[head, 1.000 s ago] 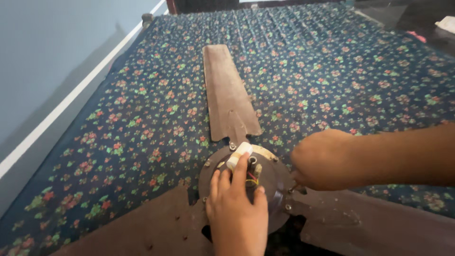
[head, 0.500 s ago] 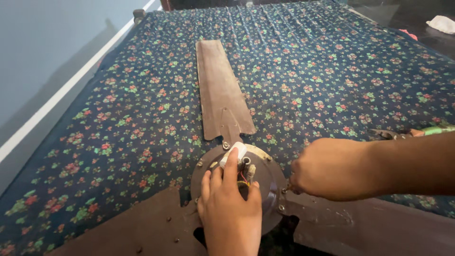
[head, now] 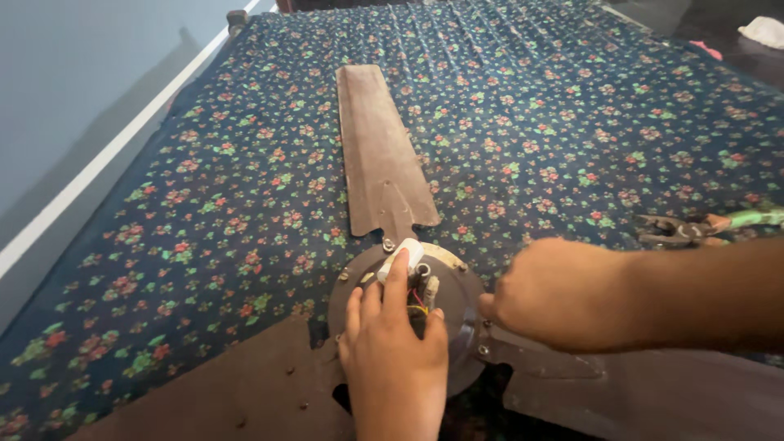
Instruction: The person uses a screwdriver to tighten screws on the central hub of a ceiling fan, securing the fan blades to the motor housing. The fan rests on a floral-patterned surface during the assembly.
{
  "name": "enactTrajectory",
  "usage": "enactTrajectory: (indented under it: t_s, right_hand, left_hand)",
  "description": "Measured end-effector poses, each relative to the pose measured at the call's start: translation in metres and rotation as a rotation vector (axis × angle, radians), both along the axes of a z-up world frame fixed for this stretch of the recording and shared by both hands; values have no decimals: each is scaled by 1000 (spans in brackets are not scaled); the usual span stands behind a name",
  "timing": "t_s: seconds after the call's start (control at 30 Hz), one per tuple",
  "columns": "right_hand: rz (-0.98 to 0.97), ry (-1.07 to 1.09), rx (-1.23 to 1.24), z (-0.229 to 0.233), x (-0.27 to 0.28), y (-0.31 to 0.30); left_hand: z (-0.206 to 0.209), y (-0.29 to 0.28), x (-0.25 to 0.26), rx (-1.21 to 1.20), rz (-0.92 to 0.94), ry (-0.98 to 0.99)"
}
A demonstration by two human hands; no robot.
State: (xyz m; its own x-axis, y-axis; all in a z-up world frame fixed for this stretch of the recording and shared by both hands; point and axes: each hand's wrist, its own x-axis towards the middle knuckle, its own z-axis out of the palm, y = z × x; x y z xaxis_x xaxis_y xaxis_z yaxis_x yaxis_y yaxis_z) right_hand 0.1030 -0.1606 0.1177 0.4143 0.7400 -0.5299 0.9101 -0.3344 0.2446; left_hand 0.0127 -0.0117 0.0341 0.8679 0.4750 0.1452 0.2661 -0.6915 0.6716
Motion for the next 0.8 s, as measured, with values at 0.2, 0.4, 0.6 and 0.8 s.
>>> enactTrajectory:
  t_s: [0.2, 0.4, 0.6, 0.8]
  right_hand:
    - [-416, 131, 209, -3, 12, -2]
    - [-699, 104, 126, -38, 27, -17]
    - [-1328, 779, -143, -74, 84, -22]
    - [-1155, 550, -47, -51, 73, -26]
  left_hand:
    - [0, 2, 2, 74, -8, 34]
    - [2, 4, 1, -6, -36, 80]
    - [6, 2, -1, -23, -10, 102]
    - [2, 5, 4, 45, -15, 98]
